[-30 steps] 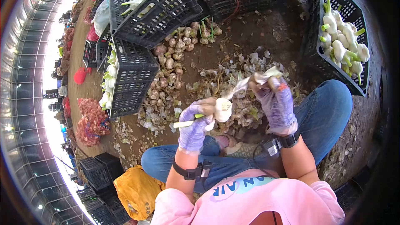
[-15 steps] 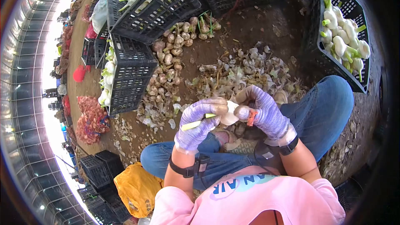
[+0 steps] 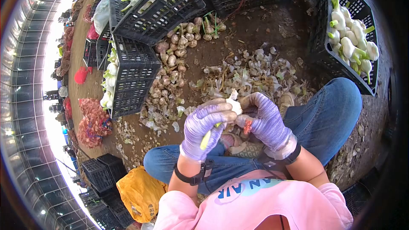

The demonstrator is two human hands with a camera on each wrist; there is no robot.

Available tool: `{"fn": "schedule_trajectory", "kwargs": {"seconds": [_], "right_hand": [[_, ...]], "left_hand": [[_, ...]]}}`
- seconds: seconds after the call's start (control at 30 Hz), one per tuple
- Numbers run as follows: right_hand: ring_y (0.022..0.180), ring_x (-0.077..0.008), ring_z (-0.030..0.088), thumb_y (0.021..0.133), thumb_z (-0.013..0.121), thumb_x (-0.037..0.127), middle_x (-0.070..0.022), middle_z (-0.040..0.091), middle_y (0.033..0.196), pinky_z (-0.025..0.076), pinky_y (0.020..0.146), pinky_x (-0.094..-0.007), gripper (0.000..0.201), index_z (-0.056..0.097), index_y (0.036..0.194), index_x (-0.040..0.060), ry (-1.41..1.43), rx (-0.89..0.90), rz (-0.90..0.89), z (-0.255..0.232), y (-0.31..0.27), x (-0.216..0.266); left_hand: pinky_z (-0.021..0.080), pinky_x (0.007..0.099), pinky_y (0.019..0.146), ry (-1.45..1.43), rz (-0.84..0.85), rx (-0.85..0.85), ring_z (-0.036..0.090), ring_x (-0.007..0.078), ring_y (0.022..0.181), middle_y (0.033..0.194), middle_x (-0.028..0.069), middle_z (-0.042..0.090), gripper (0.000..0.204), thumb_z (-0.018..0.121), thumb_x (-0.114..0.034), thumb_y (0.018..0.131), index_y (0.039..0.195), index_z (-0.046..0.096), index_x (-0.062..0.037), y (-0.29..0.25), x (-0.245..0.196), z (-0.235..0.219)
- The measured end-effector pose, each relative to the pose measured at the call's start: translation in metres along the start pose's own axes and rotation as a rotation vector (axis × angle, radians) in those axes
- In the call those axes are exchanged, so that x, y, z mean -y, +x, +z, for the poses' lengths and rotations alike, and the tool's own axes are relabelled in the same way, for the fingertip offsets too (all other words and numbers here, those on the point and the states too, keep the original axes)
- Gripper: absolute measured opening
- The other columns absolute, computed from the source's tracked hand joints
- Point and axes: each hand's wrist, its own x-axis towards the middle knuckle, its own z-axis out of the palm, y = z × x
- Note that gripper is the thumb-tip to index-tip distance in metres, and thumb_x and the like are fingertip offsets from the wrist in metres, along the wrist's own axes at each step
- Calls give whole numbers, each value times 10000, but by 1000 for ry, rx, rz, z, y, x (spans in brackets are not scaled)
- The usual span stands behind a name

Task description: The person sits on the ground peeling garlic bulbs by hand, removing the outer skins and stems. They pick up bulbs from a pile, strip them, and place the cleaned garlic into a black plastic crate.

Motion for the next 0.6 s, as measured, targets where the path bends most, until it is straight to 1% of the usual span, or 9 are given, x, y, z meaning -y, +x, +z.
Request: {"fn": "schedule_trajectory", "kwargs": {"seconds": [0.1, 0.17, 0.23, 0.3, 0.37, 0.43, 0.47, 0.5, 0.6], "right_hand": [[753, -92, 530, 787, 676, 132, -56, 571, 849, 464, 668, -256, 266, 538, 958, -19, 27, 7, 18, -7, 1, -7], [719, -81, 510, 828, 633, 163, -45, 567, 791, 441, 630, -245, 245, 537, 957, -21, 189, 24, 88, -11, 4, -10], [732, -86, 540, 853, 602, 176, -40, 583, 773, 456, 639, -237, 228, 539, 963, -14, 88, -38, -4, -13, 7, -16], [772, -100, 572, 859, 590, 173, -57, 602, 834, 473, 662, -232, 229, 542, 987, -11, 309, -50, 194, -12, 9, -1], [803, -112, 591, 858, 585, 155, -71, 601, 921, 487, 678, -228, 246, 540, 1033, -11, 312, -20, 221, -15, 10, 0], [852, -118, 579, 854, 594, 151, -70, 587, 978, 476, 734, -238, 292, 530, 1090, -9, 481, 26, 41, -13, 9, 0], [900, -134, 563, 837, 625, 145, -49, 582, 983, 455, 793, -258, 338, 524, 1125, 0, 271, 35, -27, -14, 9, 1], [900, -134, 563, 837, 625, 145, -49, 582, 983, 455, 793, -258, 338, 524, 1125, 0, 271, 34, -27, -13, 8, 1], [899, -131, 539, 804, 651, 94, -56, 580, 963, 445, 805, -280, 321, 536, 1092, 12, 61, 219, -421, -8, 6, 1]], "left_hand": [[471, 353, 845, 115, 73, 80, 612, 277, 961, 935, 96, 660, 81, 649, -89, 760, 835, 677, -97, 4, -7, -4], [485, 359, 845, 68, 79, 44, 621, 276, 950, 917, 80, 664, 170, 698, -48, 690, 844, 685, -119, 1, -6, -3], [475, 381, 831, -312, -67, -87, 610, 280, 959, 922, 115, 659, 119, 688, -198, 756, 775, 663, -84, -6, -1, 0], [480, 394, 817, -397, -117, -133, 608, 277, 952, 909, 106, 655, 200, 724, -266, 730, 740, 649, -81, -10, 0, 5], [493, 395, 786, -739, -329, -355, 606, 282, 927, 859, 85, 645, 227, 754, -275, 704, 731, 641, -79, -16, 1, 10], [514, 384, 742, -943, -376, -318, 601, 287, 895, 867, 82, 627, 227, 779, -215, 673, 742, 609, -81, -19, 10, 11], [523, 379, 731, -1096, -462, -358, 598, 288, 883, 891, 86, 615, 230, 774, -185, 671, 771, 594, -83, -18, 7, 14], [532, 375, 720, -1249, -551, -399, 596, 289, 871, 916, 90, 603, 243, 769, -155, 668, 801, 579, -84, -19, 4, 16], [547, 383, 714, -1373, -612, -318, 598, 254, 876, 963, 87, 580, 312, 726, -155, 702, 950, 549, -88, -30, 15, 22]]}}
